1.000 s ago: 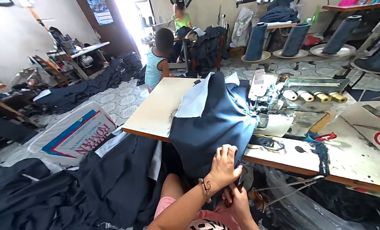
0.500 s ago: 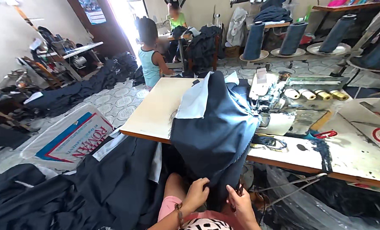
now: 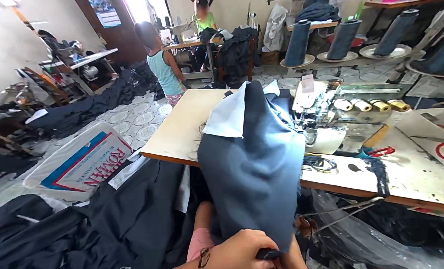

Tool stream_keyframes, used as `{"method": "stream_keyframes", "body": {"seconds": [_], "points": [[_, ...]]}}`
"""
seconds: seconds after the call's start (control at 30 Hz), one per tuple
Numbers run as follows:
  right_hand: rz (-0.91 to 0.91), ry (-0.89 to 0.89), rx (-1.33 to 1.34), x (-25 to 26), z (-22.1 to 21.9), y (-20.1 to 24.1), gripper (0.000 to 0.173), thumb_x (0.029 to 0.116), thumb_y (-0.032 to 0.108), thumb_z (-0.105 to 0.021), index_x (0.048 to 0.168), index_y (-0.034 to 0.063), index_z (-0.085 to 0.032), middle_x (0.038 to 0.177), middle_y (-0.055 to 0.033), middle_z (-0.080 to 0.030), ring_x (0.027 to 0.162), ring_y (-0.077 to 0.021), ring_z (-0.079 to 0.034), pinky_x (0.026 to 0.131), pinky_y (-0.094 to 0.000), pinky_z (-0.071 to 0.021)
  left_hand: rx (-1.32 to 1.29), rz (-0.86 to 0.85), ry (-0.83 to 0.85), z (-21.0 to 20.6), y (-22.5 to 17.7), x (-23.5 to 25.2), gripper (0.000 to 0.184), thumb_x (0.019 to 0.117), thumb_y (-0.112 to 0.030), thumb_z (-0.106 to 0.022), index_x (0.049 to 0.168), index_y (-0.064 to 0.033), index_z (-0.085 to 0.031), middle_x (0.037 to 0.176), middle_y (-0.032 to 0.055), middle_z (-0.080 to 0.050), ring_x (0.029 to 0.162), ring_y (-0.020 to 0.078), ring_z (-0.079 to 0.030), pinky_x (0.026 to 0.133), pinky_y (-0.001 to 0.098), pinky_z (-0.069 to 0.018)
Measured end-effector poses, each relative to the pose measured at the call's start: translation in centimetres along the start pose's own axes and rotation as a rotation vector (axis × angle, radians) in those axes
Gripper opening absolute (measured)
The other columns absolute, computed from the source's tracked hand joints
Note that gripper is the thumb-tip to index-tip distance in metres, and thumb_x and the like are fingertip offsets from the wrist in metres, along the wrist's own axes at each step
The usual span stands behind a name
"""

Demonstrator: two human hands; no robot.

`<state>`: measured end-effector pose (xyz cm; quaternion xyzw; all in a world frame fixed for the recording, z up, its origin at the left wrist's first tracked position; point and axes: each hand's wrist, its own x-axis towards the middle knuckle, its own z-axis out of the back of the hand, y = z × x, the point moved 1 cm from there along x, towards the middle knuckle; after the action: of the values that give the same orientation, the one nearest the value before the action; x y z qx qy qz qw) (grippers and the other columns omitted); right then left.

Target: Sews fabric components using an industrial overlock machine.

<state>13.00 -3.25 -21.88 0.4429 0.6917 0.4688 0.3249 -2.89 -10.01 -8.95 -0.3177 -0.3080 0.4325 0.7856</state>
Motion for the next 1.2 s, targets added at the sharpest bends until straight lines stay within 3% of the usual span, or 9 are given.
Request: {"method": "stream_keyframes", "body": {"seconds": [0.17,0.5,0.7,0.83,0.9,0.93,1.0,1.07,1.2], "points": [[-0.111,-0.071,0.08,-0.8,-2.0,4.2,0.023,0.0775,-0.006,-0.062,0.093,0.0107,-0.066,0.072,0.0057,-0.071,0.059,-0.0016,-0.064,0.055,-0.0216,-0.0554,0.043,0.118,0.036,-1.3,1.8,-0.8,0.028,0.0947,-0.002,-0.065,0.122,-0.0028,-0.072,0.105,0.0169,-0.073,0.099,0.0288,-0.071,0.091,0.0453,-0.0572],[-0.124,-0.025,0.07,-0.4,-1.4,3.7,0.02,0.0802,-0.002,-0.062,0.088,0.0153,-0.066,0.065,0.0078,-0.067,0.048,0.0007,-0.055,0.045,-0.0183,-0.0474,0.069,0.097,-0.057,-2.3,3.0,-1.7,0.029,0.1011,-0.001,-0.053,0.122,-0.0044,-0.072,0.102,0.0161,-0.074,0.093,0.0281,-0.072,0.086,0.0447,-0.0587],[-0.09,0.001,0.026,-0.7,-1.2,3.8,0.02,0.0847,-0.001,-0.054,0.095,0.014,-0.06,0.066,0.0104,-0.065,0.049,0.0016,-0.054,0.046,-0.0186,-0.0478,-0.056,-0.052,-0.171,-1.0,1.1,-1.1,0.023,0.0998,0.003,-0.052,0.113,0.007,-0.071,0.094,0.0187,-0.072,0.089,0.0228,-0.07,0.087,0.0328,-0.0567],[-0.312,-0.035,-0.054,-1.5,-3.1,9.9,0.018,0.0882,-0.01,-0.055,0.096,0.006,-0.058,0.077,0.0101,-0.067,0.072,0.0042,-0.064,0.073,-0.0192,-0.0569,-0.16,-0.135,-0.109,-0.2,-1.5,-0.6,0.021,0.098,0.0,-0.06,0.114,0.0101,-0.07,0.089,0.0206,-0.07,0.086,0.0234,-0.069,0.084,0.0309,-0.0557],[-0.058,0.058,0.017,-1.9,-2.2,8.0,0.017,0.0886,-0.01,-0.056,0.105,-0.0038,-0.058,0.087,0.0056,-0.069,0.083,0.0034,-0.066,0.08,-0.0189,-0.0571,-0.113,-0.085,-0.035,-0.9,-0.6,-0.7,0.027,0.0953,-0.004,-0.067,0.12,0.006,-0.07,0.093,0.0195,-0.071,0.088,0.0254,-0.07,0.084,0.0353,-0.0572],[0.195,0.117,0.072,-1.6,-1.4,5.1,0.018,0.0893,-0.005,-0.057,0.107,-0.0073,-0.059,0.092,0.0027,-0.073,0.087,0.0006,-0.069,0.079,-0.0203,-0.0588,-0.079,-0.055,-0.01,-1.4,0.2,-0.9,0.029,0.0947,-0.005,-0.068,0.122,0.0027,-0.07,0.095,0.0181,-0.072,0.089,0.0255,-0.071,0.084,0.0371,-0.0581],[0.063,0.041,0.008,-1.9,-1.7,5.7,0.014,0.0897,0.002,-0.055,0.098,0.0111,-0.063,0.081,0.0116,-0.072,0.073,0.0038,-0.067,0.069,-0.0203,-0.0581,-0.051,-0.033,-0.008,-1.8,1.6,-1.2,0.027,0.0941,-0.004,-0.068,0.121,0.0,-0.072,0.097,0.0167,-0.074,0.089,0.0252,-0.072,0.085,0.039,-0.0584],[-0.046,-0.005,0.02,-2.1,-1.5,5.4,0.02,0.0885,0.002,-0.055,0.09,0.0192,-0.066,0.069,0.0113,-0.068,0.055,0.0022,-0.059,0.052,-0.0194,-0.052,-0.054,-0.021,-0.003,-1.7,2.2,-1.3,0.025,0.0954,-0.005,-0.066,0.119,-0.0006,-0.073,0.097,0.0158,-0.074,0.09,0.0242,-0.072,0.086,0.039,-0.0581],[-0.063,0.004,0.008,-2.1,-1.2,5.1,0.022,0.0912,-0.001,-0.053,0.099,0.0167,-0.064,0.073,0.012,-0.069,0.059,0.0016,-0.062,0.057,-0.0201,-0.0552,-0.221,-0.119,-0.107,0.2,0.5,-1.3,0.019,0.0967,0.0,-0.061,0.11,0.0071,-0.072,0.087,0.0168,-0.07,0.084,0.018,-0.067,0.081,0.0291,-0.055]]}}
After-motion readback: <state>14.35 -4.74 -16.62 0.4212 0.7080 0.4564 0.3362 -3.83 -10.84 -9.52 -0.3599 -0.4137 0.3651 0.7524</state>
